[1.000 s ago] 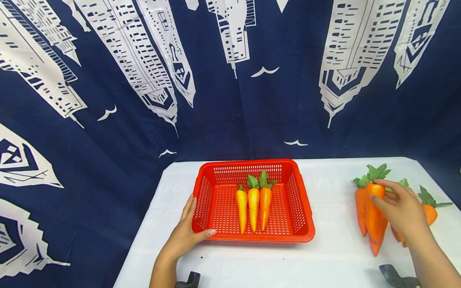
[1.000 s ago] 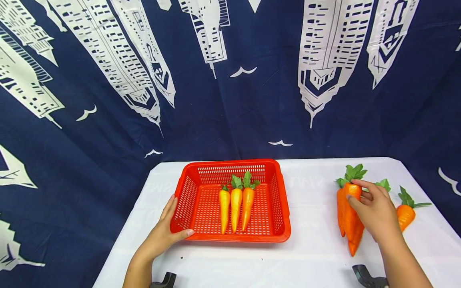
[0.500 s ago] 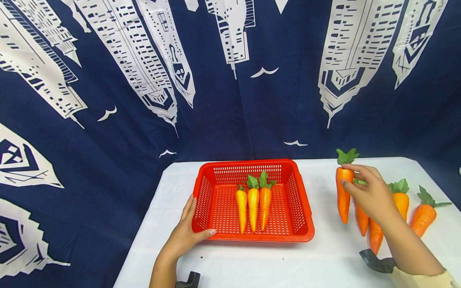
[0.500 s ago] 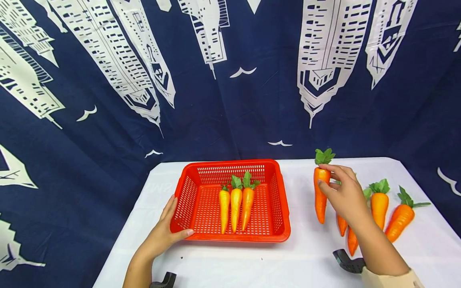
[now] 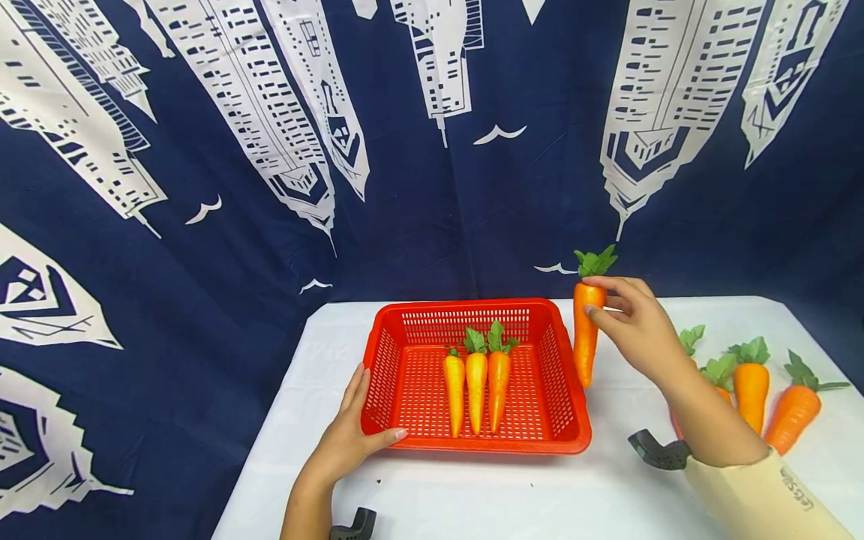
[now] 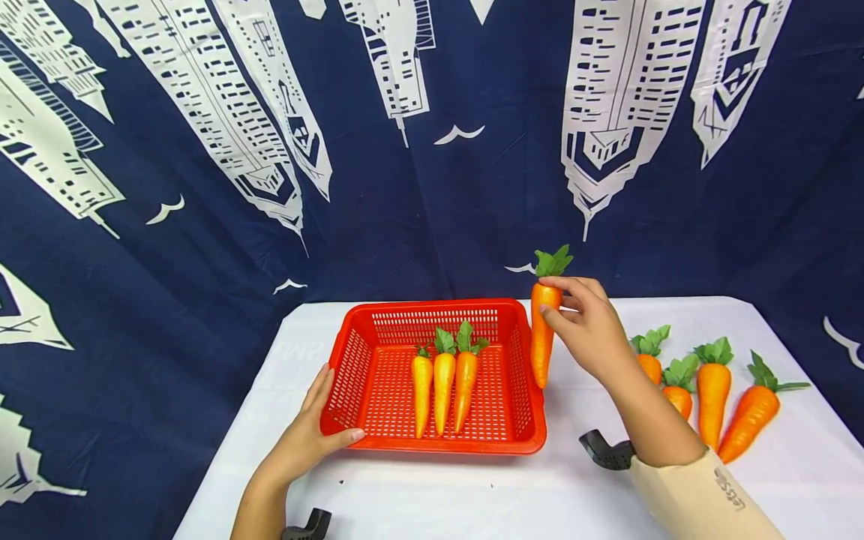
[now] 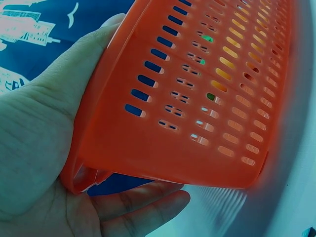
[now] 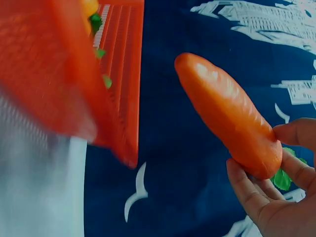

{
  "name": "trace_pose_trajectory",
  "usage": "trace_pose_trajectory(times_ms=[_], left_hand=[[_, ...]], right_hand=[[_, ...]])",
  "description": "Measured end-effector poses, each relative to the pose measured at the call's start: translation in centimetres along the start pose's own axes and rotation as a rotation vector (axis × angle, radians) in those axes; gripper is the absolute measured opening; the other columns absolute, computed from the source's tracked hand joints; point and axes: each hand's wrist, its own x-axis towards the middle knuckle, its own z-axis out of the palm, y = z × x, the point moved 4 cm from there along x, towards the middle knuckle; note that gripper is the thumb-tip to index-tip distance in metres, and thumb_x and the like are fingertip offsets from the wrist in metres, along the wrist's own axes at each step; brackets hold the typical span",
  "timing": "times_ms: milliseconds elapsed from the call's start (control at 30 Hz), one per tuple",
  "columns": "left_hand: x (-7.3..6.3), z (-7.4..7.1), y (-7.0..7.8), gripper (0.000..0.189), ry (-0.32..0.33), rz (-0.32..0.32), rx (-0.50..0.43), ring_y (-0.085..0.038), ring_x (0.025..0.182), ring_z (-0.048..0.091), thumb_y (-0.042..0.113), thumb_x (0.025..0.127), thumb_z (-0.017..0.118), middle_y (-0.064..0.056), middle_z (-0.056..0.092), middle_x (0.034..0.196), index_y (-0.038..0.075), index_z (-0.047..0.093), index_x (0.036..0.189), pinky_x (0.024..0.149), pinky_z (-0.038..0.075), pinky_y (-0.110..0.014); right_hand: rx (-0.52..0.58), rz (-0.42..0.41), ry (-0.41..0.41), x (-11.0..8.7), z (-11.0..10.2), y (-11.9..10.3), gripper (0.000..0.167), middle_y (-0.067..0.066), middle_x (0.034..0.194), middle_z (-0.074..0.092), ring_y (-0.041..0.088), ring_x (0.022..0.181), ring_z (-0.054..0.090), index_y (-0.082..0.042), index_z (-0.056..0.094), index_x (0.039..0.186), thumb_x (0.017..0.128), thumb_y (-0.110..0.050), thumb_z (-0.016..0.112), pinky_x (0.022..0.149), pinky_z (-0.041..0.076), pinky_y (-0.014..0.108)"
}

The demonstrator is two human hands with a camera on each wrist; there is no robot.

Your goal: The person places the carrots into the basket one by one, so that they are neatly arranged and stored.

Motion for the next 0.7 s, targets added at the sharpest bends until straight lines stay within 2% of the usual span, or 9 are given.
trace_pose_trajectory(times_ms=[67,200,267,433,500,700], left_hand=[[0.0,0.0,0.0,0.122,0.002,0.0,-0.001,-0.041,0.15,0.033,0.046,0.074,0.088,0.015,-0.001,0.171,0.03,0.007,0.164,0.112,0.035,-0.069],[0.0,0.0,0.1,0.122,0.001,-0.004,-0.006,-0.041,0.149,0.034,0.045,0.074,0.088,0.016,-0.001,0.171,0.03,0.007,0.164,0.112,0.036,-0.068],[0.0,0.0,0.1,0.122,0.001,-0.004,-0.006,-0.041,0.149,0.034,0.046,0.074,0.088,0.016,-0.001,0.171,0.03,0.007,0.164,0.112,0.036,-0.068],[0.1,0.0,0.0,0.122,0.0,-0.004,-0.002,-0.041,0.15,0.032,0.046,0.074,0.088,0.016,-0.001,0.171,0.031,0.006,0.164,0.112,0.035,-0.07],[0.1,0.0,0.0,0.122,0.0,-0.007,-0.002,-0.041,0.15,0.032,0.047,0.074,0.088,0.016,-0.001,0.171,0.032,0.006,0.164,0.111,0.035,-0.07],[0.0,0.0,0.0,0.122,0.002,-0.023,-0.003,-0.043,0.149,0.033,0.049,0.074,0.088,0.017,-0.001,0.17,0.033,0.007,0.164,0.11,0.036,-0.071]], right_hand=[[0.028,-0.013,-0.017,0.5,0.7,-0.7,0.044,0.024,0.136,0.045,0.05,0.122,0.059,-0.009,0.058,0.141,0.099,-0.019,0.065,0.084,0.058,0.028],[0.084,-0.019,-0.056,1.4,2.2,-1.7,0.043,0.022,0.136,0.045,0.045,0.124,0.059,-0.01,0.059,0.139,0.098,-0.02,0.067,0.083,0.057,0.018],[0.106,-0.009,-0.082,1.8,3.1,-2.1,0.042,0.021,0.136,0.043,0.043,0.124,0.06,-0.011,0.059,0.139,0.098,-0.021,0.067,0.084,0.058,0.019],[0.116,0.003,-0.12,2.9,5.3,-2.5,0.042,0.019,0.136,0.044,0.042,0.124,0.059,-0.014,0.06,0.138,0.098,-0.024,0.068,0.089,0.06,0.046],[0.116,0.001,-0.126,3.4,6.3,-2.7,0.042,0.02,0.136,0.045,0.042,0.124,0.06,-0.013,0.061,0.137,0.097,-0.022,0.069,0.091,0.059,0.052],[0.12,0.025,-0.169,4.7,9.4,-2.9,0.044,0.019,0.136,0.045,0.04,0.124,0.061,-0.012,0.063,0.137,0.094,-0.017,0.072,0.093,0.059,0.046]])
